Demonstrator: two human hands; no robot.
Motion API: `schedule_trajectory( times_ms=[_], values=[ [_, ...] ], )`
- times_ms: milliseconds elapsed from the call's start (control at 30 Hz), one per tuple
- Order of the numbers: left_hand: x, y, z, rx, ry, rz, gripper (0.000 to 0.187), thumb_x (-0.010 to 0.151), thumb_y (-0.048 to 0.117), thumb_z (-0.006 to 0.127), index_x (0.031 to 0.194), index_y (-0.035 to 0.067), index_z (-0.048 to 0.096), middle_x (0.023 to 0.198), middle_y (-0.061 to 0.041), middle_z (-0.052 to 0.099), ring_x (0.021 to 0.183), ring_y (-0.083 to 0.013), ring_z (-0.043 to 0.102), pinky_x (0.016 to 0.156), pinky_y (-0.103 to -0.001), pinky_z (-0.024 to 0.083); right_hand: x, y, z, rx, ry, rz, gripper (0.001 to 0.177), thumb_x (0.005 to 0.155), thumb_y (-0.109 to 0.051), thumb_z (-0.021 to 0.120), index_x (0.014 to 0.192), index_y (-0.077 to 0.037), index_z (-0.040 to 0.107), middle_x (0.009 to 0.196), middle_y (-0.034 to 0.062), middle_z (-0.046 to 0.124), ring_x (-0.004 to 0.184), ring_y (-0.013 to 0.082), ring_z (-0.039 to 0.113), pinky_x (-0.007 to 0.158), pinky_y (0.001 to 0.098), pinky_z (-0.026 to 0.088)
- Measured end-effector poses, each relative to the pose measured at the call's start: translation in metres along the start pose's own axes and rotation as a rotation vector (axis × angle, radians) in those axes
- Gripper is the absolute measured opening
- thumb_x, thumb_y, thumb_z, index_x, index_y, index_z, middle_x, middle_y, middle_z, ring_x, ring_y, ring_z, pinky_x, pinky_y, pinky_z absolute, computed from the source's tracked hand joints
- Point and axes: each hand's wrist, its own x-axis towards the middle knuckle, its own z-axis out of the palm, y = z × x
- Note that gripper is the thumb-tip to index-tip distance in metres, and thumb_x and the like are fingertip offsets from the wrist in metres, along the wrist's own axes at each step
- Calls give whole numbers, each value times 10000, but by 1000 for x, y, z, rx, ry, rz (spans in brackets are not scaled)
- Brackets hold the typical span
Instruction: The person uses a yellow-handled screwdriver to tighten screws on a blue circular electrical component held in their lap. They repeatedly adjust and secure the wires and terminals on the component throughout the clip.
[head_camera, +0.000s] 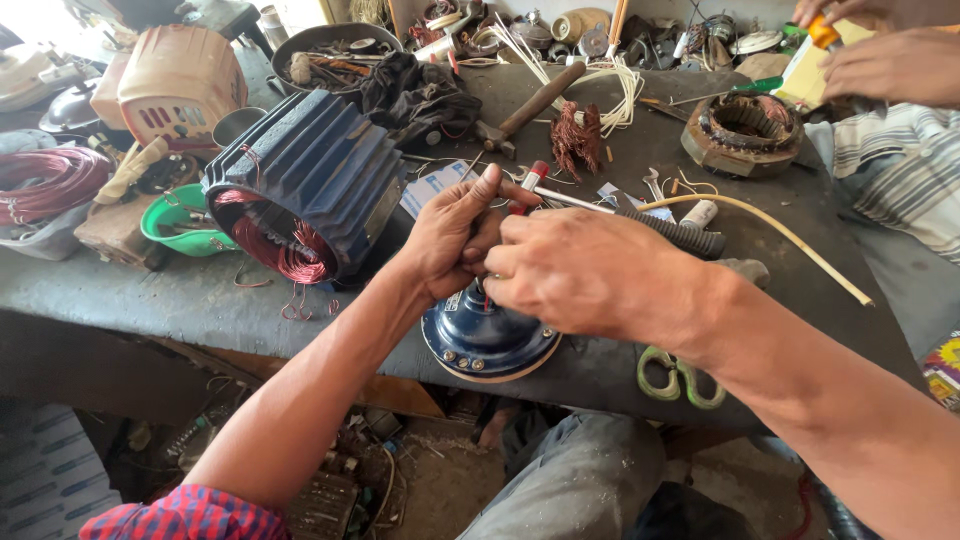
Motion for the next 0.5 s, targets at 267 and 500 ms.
schedule_trajectory(
  times_ms=[267, 500],
  values=[
    [9, -1, 1, 35, -121, -77, 510, 1088, 421, 471, 1091, -41, 685, 469, 13, 346, 368, -94, 267, 375, -280, 249, -27, -2, 8, 212, 266, 162, 274, 924, -54, 578, 1092, -119, 785, 938, 55, 706, 909, 225, 693, 828, 358, 578],
    [11, -5, 7, 79, -112, -127, 518, 1082, 450, 488, 1054, -23, 697, 474, 14, 341, 370, -90, 248, 389, -282, 257, -45, -33, 27, 744, 334, 821, 272, 912, -134, 705, 1174, -63, 731, 923, 95, 757, 701, 225, 744, 643, 349, 563]
  ],
)
